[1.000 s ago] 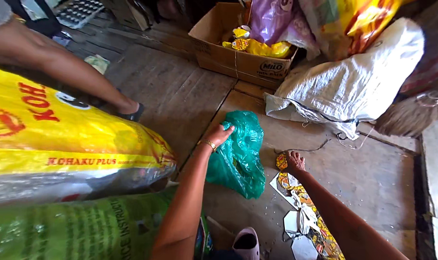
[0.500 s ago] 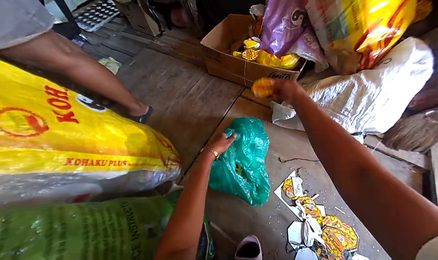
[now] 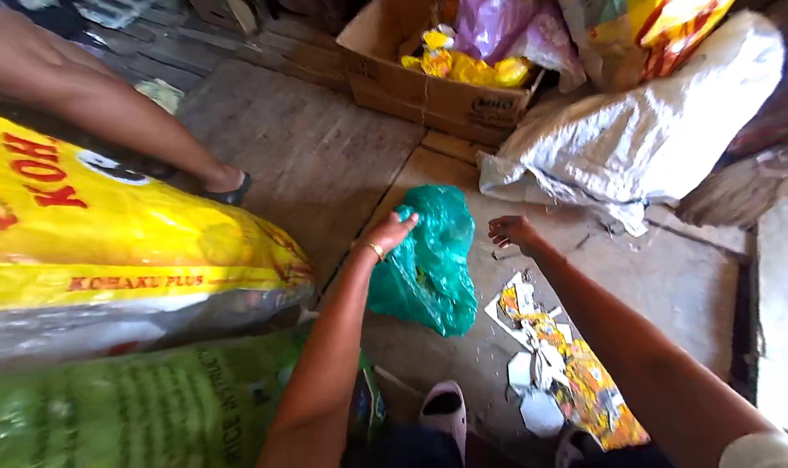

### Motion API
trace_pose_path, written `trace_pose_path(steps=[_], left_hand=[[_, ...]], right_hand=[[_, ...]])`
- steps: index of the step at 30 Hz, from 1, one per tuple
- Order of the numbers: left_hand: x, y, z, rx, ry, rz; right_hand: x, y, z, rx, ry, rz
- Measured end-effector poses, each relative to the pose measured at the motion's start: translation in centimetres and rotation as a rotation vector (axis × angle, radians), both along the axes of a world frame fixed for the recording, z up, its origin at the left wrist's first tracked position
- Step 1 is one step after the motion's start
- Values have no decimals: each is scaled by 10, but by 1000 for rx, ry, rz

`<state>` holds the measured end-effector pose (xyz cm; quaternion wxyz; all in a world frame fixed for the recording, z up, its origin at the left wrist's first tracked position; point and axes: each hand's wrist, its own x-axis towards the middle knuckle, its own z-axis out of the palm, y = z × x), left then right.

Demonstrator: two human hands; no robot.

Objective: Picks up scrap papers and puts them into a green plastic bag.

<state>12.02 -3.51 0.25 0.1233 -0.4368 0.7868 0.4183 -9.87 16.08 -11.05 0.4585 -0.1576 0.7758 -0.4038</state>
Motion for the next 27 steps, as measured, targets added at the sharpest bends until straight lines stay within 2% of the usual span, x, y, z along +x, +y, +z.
trace_pose_path(steps=[5,8,10,12,14,17,21,27], left_hand=[[-7,7,-3,-55,-2,-15],[-11,8,-9,-44,40,-10],[-13,10,-9,-33,62,-7],[-17,13,-7,-48,73,-19],[-22,18,-5,-78,55,-42],[-27,28,0,-106,21,-76],[-31,38,6,-119,9,-94],[-28,38,8,-114,19,-81]], right_hand=[[-20,101,-96,172,323,228],[-14,138,-120,308,422,374],[2,153,-129,289,490,401],[16,161,-137,169,653,515],[27,160,-136,83,711,723],[37,154,-141,85,778,856],[36,141,-133,217,850,916],[21,130,-104,441,700,1018]])
